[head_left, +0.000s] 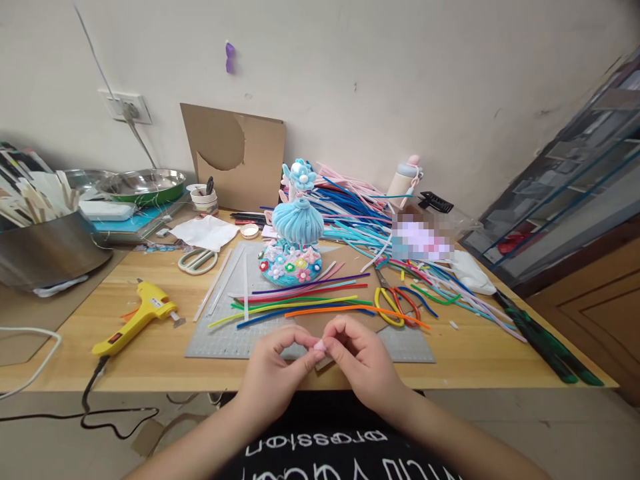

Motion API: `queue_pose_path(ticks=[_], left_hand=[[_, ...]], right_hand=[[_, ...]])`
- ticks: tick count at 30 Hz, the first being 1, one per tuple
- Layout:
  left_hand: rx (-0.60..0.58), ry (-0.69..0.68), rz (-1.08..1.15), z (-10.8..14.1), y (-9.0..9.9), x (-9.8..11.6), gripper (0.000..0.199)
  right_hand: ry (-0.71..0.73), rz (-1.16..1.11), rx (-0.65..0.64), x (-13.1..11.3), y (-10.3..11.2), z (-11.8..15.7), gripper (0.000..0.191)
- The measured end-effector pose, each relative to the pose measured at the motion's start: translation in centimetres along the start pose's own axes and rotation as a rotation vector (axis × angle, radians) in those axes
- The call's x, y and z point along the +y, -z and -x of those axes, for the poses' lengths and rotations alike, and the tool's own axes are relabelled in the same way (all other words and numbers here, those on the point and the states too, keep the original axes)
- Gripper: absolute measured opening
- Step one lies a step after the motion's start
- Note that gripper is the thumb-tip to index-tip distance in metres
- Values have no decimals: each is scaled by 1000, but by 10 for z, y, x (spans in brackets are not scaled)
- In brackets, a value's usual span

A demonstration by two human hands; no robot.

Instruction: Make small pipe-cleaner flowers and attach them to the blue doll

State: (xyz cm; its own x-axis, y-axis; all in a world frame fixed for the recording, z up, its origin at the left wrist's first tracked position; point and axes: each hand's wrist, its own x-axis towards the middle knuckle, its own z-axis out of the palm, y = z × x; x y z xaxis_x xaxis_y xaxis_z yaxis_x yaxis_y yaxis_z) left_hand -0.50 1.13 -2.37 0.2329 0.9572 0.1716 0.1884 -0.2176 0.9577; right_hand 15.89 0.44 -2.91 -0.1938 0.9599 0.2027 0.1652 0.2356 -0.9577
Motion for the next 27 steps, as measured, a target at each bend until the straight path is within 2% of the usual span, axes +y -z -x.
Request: queue_pose_path(ticks=[2, 7, 10, 13, 18, 21, 24, 27], left_hand=[[-14, 37, 19, -1, 0, -3, 15], [93, 108, 121, -10, 1, -10, 15], [81, 119, 161, -18, 0, -12, 16], [6, 154, 147, -26, -1, -11, 19], [-164, 248, 143, -45, 7, 0, 18], [-210, 313, 306, -61, 16, 10, 20], [-190, 398, 516, -77, 22, 16, 26], [-135, 485, 638, -85, 19, 15, 30]], right_hand=[[1, -32, 3, 0, 0, -2, 14], [-37, -145, -6, 6, 3, -9, 14], [-23, -70, 15, 11, 4, -14, 17], [16, 8, 55, 10, 5, -21, 18], [86, 251, -120, -7, 19, -36, 16], [74, 196, -102, -14, 30, -48, 14], [15, 127, -119, -13, 40, -59, 22], [-49, 110, -264, -7, 43, -66, 23]])
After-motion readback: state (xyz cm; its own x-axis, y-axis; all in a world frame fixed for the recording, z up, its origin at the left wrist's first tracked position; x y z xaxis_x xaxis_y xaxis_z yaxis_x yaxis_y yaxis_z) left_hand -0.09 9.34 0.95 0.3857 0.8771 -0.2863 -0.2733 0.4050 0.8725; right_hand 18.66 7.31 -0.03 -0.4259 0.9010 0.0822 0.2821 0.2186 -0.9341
